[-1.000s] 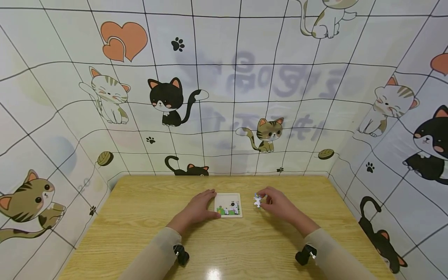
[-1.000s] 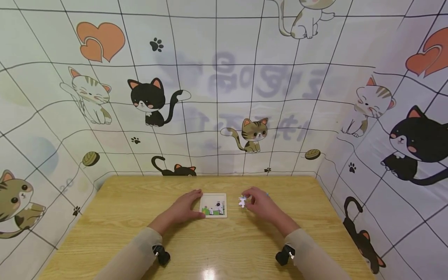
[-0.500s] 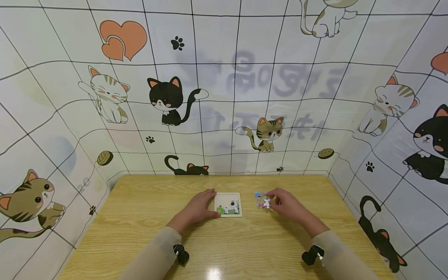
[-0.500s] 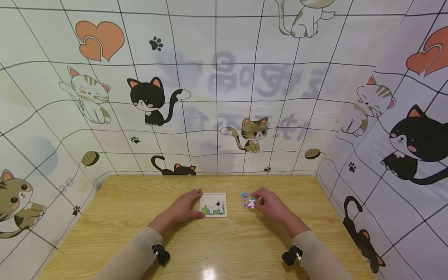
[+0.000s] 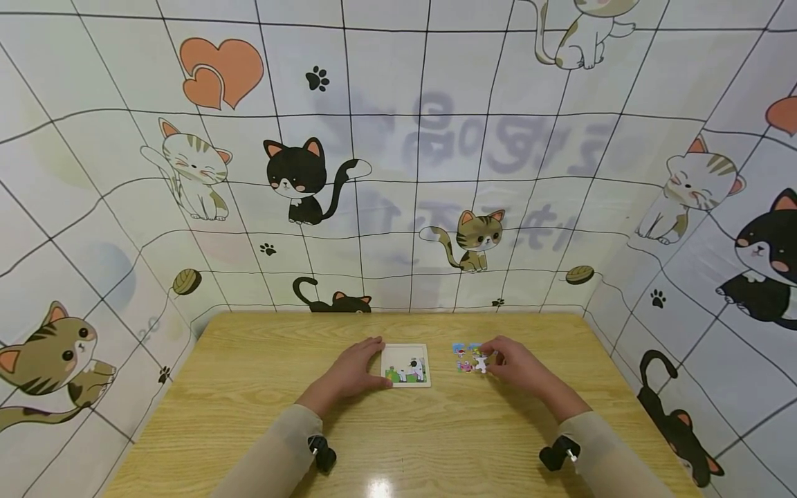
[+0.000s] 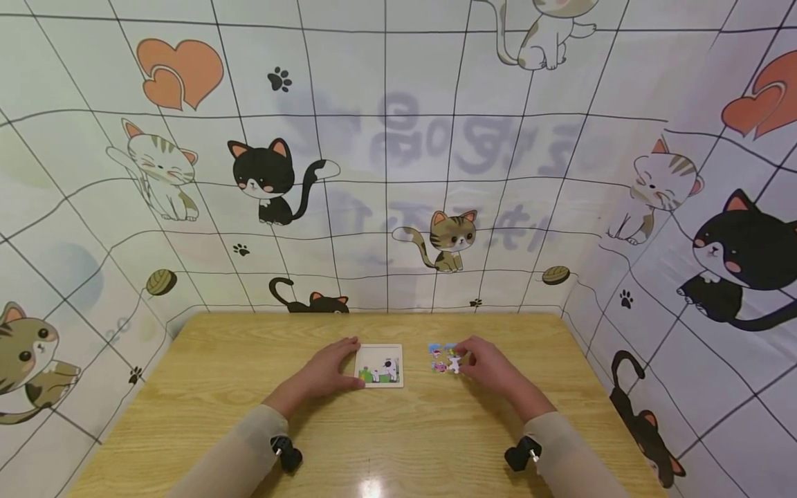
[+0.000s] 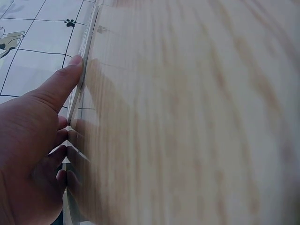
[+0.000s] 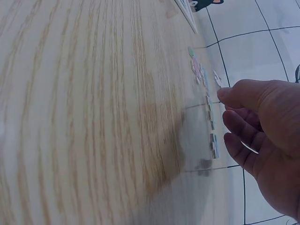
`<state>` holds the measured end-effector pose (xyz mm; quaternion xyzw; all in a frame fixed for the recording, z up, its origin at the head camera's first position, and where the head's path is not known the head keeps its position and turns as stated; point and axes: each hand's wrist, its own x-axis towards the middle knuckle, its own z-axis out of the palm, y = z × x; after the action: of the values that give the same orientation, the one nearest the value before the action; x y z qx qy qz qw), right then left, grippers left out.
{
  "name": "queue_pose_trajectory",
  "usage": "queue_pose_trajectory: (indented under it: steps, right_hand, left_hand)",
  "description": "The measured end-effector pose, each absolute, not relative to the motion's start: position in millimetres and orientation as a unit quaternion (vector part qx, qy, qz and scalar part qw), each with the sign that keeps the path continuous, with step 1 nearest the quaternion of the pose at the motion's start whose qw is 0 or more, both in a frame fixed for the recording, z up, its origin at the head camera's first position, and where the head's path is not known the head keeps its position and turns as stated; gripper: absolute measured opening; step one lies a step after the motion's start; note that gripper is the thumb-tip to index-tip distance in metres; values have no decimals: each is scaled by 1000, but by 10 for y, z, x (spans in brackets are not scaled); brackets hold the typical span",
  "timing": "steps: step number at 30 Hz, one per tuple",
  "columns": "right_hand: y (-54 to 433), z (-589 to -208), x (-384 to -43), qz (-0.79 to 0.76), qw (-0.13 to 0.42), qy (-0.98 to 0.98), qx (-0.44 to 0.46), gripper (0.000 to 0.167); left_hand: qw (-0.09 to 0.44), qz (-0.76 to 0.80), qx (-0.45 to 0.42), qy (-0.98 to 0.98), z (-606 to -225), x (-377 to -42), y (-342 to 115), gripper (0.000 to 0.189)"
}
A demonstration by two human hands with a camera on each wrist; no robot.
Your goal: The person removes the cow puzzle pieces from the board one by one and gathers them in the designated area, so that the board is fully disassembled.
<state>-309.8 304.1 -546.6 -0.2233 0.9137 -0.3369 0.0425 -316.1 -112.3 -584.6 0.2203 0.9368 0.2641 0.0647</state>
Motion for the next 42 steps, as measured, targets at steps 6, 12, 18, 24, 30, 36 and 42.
queue_pose_trajectory:
  steps: [6,12,18,24,30,36,42]
  right_hand:
    - [3075,-5509,-3116,-337,46,914,-219,34]
    - [3094,-5551,-3135,-339,46,914,-217,35]
    - [3115,-5595,-3151,-331,52,917,-218,35]
    - [3124,-5637,-3162,-338,55,914,-215,33]
    - [3120,-5648,-3168,-343,60,914,-208,32]
    - [3109,-5635,-3164,-341,69,916,-201,32]
    - [3111,-5625,-3166,-336,69,917,-202,31]
  left_hand:
    - [62,267,224,935,-5837,-3156,-1126,97]
    - [64,261,224,937,-5848,-3157,-1125,97]
    - [65,262,223,937,-5851,-3153,-1124,96]
    - [65,265,224,936,-5856,-3158,-1127,97]
    - [65,266,222,936,-5848,-3155,-1122,96]
    - [69,261,220,937,-5839,-3157,-1118,96]
    - [66,265,221,936,-5835,-3160,-1121,97]
